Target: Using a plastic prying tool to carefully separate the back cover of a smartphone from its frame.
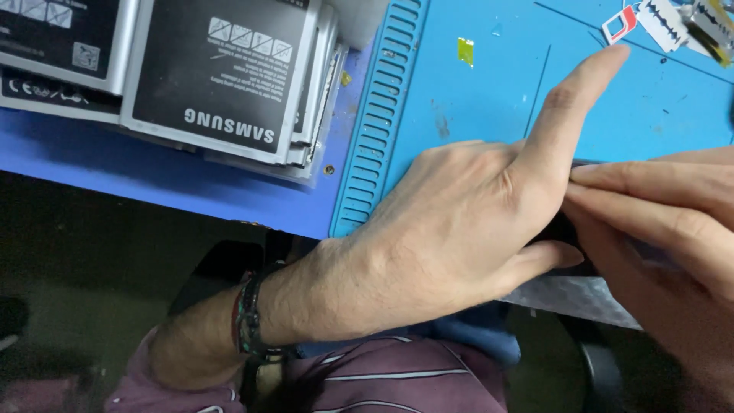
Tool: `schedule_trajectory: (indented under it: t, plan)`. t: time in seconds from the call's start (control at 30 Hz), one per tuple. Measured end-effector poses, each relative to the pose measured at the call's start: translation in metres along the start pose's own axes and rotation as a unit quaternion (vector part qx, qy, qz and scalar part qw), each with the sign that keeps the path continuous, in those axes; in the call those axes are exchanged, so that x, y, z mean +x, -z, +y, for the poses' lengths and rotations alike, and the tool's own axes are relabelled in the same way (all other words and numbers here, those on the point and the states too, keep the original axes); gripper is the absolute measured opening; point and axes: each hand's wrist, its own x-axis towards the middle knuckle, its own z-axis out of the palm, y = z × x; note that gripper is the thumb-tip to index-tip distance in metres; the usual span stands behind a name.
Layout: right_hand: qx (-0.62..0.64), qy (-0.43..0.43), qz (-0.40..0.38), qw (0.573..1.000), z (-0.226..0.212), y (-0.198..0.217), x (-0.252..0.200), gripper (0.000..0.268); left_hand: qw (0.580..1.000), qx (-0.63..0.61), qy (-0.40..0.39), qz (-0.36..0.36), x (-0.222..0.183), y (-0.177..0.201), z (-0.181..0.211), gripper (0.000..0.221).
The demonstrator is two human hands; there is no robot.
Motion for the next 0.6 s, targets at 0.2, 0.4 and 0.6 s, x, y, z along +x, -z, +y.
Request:
schedule_trajectory:
  t: [0.2, 0.4, 0.6]
  plan:
    - [-0.004, 0.007, -0.013, 1.000, -0.005, 0.001, 0.007, 0.016, 1.000, -0.019, -0.001, 0.002, 0.000, -0.001, -0.001, 0.123]
    - [-0.009, 0.010, -0.007, 1.000, -0.007, 0.002, 0.007, 0.016, 1.000, -0.014, -0.013, 0.013, -0.002, -0.003, -0.004, 0.124]
    - [-0.004, -0.018, -0.007, 1.000, -0.005, 0.000, 0.001, 0.018, 1.000, -0.011, -0.001, 0.005, -0.001, -0.001, -0.001, 0.128]
